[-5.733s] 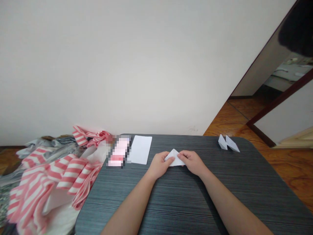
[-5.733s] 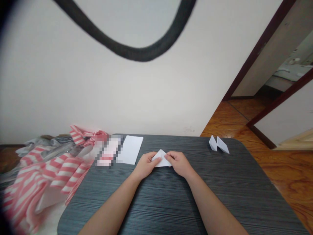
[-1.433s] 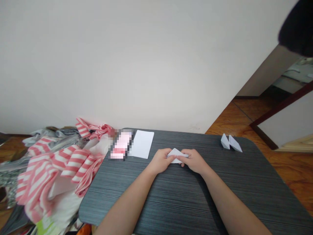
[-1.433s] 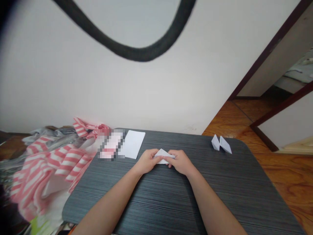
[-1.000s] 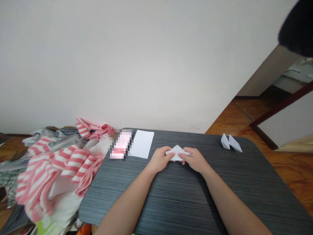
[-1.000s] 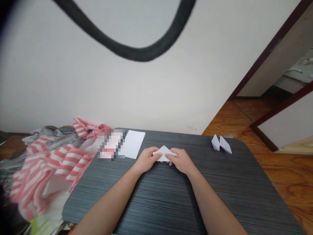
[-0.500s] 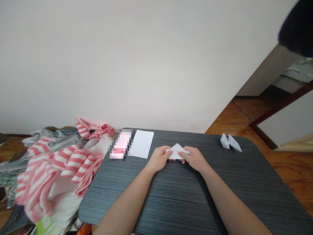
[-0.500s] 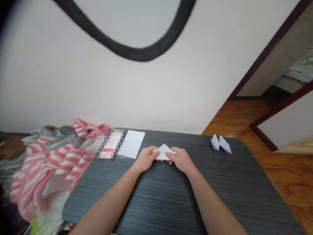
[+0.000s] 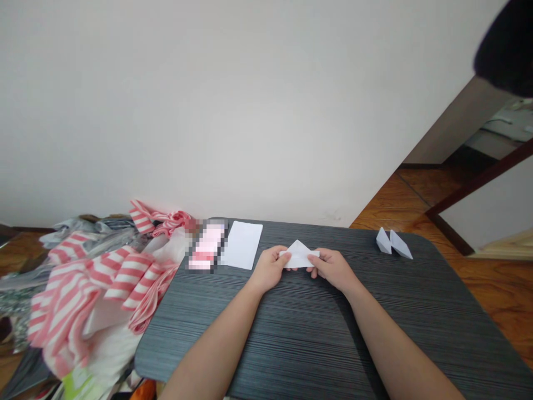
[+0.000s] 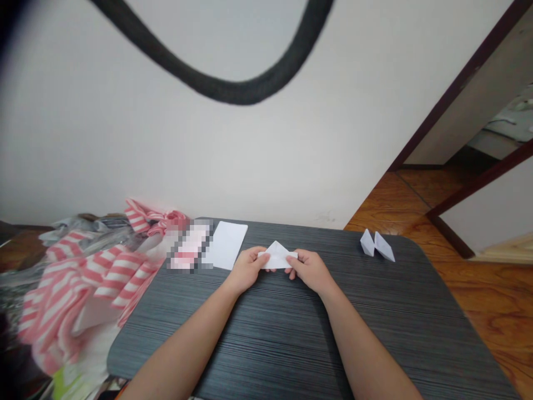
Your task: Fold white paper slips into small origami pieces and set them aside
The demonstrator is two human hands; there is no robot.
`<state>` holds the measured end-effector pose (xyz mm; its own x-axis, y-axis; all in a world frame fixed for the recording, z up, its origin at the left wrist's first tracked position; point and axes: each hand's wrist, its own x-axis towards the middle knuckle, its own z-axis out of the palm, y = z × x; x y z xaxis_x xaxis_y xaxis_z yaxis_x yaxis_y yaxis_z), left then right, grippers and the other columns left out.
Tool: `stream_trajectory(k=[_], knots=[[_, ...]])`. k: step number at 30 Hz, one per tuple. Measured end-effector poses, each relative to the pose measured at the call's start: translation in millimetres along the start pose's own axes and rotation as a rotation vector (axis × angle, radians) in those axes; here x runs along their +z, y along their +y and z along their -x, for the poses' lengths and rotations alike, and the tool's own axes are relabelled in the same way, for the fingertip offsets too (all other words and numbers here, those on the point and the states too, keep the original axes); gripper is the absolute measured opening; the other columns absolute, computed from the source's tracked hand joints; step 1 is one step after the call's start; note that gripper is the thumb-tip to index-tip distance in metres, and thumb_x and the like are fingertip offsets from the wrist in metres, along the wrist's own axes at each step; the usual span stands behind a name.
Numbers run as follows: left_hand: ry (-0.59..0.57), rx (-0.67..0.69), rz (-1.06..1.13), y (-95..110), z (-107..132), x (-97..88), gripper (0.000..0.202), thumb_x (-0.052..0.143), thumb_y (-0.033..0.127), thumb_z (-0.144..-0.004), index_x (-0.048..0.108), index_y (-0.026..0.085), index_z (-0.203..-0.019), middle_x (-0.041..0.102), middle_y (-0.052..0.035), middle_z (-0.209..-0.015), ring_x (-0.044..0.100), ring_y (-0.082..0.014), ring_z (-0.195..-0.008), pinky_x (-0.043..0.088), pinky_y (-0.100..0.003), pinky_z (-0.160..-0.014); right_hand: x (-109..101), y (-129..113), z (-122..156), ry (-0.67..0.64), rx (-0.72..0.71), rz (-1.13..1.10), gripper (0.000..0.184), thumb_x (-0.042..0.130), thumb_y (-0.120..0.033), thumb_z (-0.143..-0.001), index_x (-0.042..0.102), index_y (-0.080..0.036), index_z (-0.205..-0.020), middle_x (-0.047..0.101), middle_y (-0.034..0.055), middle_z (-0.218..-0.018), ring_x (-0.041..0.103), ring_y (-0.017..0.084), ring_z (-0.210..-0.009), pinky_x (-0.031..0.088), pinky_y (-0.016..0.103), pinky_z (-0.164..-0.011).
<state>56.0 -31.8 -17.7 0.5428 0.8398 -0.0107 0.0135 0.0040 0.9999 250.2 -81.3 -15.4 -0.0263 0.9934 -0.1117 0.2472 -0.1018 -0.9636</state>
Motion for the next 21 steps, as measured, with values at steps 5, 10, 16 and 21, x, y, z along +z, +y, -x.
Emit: stream_trajectory(k=[5,10,16,21], knots=[[0.021,-0.006,0.023,-0.4,-0.7,-0.6,0.028,0.047,0.037,-0.084,0.060,0.012,-0.089,0.065,-0.0047,-0.069,0.056,-0.0129,-0.061,0.043,-0.024,-0.061,-0.2,5.6,-1.9,0.020,0.035,-0.083,0.033,0.053,-0.044,-0.081,0.058,-0.014,-0.068,0.065,0.0035,-0.057,0.052,0.009,-0.040,0.034,0.020,-0.039],[0.024,-0.022,0.044,0.8,-0.6,0.0,0.029,0.048,0.038,-0.083,0.060,0.012,-0.090,0.065,-0.0048,-0.070,0.056,-0.0129,-0.061,0.043,-0.025,-0.061,-0.4,10.1,-3.5,0.023,0.052,-0.108,0.034,0.054,-0.047,-0.079,0.058,-0.014,-0.069,0.066,0.0049,-0.060,0.052,0.009,-0.041,0.032,0.019,-0.037],[0.025,-0.026,0.058,-0.7,-1.4,0.5,0.030,0.050,0.038,-0.082,0.060,0.012,-0.091,0.065,-0.0048,-0.069,0.055,-0.0123,-0.060,0.043,-0.024,-0.061,0.2,9.8,-3.4,0.034,0.055,-0.119,0.036,0.053,-0.049,-0.078,0.056,-0.015,-0.067,0.065,0.0035,-0.055,0.049,0.009,-0.039,0.031,0.020,-0.038],[0.055,-0.029,0.081,-2.7,-2.7,1.9,0.032,0.055,0.037,-0.079,0.058,0.011,-0.098,0.064,-0.0045,-0.070,0.057,-0.0128,-0.061,0.043,-0.024,-0.060,1.3,7.8,-3.2,0.034,0.054,-0.133,0.034,0.054,-0.049,-0.078,0.054,-0.016,-0.068,0.068,0.0045,-0.063,0.054,0.010,-0.043,0.033,0.020,-0.039]])
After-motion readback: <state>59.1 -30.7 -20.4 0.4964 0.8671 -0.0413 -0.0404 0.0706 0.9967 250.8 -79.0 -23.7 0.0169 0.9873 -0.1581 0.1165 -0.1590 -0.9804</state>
